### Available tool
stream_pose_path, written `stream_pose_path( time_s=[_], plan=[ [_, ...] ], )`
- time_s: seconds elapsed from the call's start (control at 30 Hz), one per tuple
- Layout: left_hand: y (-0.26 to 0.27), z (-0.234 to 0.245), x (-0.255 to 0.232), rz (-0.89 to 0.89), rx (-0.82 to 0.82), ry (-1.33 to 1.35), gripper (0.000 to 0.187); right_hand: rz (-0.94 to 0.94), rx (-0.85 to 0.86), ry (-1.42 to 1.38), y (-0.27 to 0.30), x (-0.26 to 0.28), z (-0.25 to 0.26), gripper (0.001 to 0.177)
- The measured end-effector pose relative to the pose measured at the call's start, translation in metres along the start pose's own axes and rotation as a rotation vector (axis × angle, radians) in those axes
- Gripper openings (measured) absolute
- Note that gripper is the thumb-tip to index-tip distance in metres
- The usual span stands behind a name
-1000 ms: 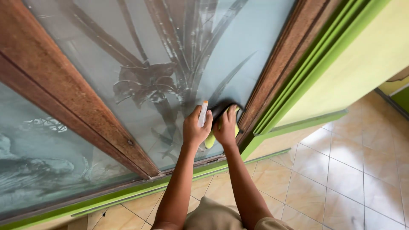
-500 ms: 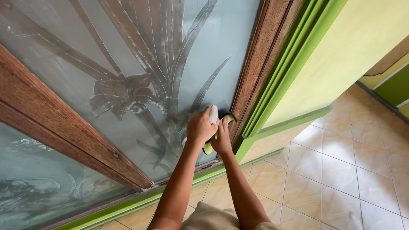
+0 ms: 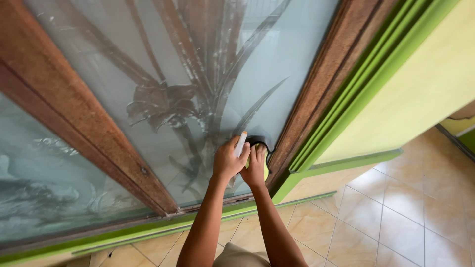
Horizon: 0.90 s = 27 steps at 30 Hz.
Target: Cleaning a large glass door using a spray bottle and a cloth
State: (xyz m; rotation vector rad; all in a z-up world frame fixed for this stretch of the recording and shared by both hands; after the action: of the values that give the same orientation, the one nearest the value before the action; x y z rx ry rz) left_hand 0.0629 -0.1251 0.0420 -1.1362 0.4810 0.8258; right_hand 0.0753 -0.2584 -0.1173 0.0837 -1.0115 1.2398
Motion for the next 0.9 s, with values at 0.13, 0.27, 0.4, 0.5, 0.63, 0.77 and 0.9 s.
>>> stream_pose_path(
  time_s=[0.13,0.27,0.4,0.5,0.63,0.77,0.9],
  plan=[
    [0.01,0.031,0.008,-0.015,-0.134,0.096,0.014,-0.107,-0.021,-0.118,-0.018,0.014,-0.001,0.095],
    [0.013,0.061,0.021,-0.009,-0.309,0.35,0.016,-0.057,-0.092,-0.066,-0.044,0.075,0.005,0.104],
    [0.023,0.098,0.018,-0.065,-0.324,0.407,0.015,0.196,-0.091,0.356,-0.006,0.061,-0.058,0.083],
    [0.036,0.116,0.033,-0.075,-0.341,0.354,0.015,0.15,-0.066,0.2,0.021,0.023,-0.075,0.02],
    [0.062,0.143,0.038,-0.029,-0.416,0.296,0.012,0.08,-0.175,0.083,-0.008,0.05,-0.037,0.074],
    [0.082,0.155,0.05,0.033,-0.513,0.219,0.014,0.153,0.033,0.086,-0.009,0.143,-0.041,0.105],
    [0.097,0.159,0.066,0.091,-0.576,0.216,0.015,0.619,0.069,0.35,0.042,0.152,-0.115,0.076]
  ],
)
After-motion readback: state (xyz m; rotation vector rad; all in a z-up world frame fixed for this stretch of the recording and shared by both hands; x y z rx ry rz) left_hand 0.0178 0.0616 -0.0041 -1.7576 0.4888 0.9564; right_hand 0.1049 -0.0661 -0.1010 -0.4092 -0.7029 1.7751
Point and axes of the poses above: each hand's wrist, its own y-axis away from the middle knuckle, its own z-axis out of the back of the hand, x = y × z, the point moved 3 cm from there along -y, towards the middle knuckle, and after that the axes turned 12 degrees about -z, right-handed, at the moved point
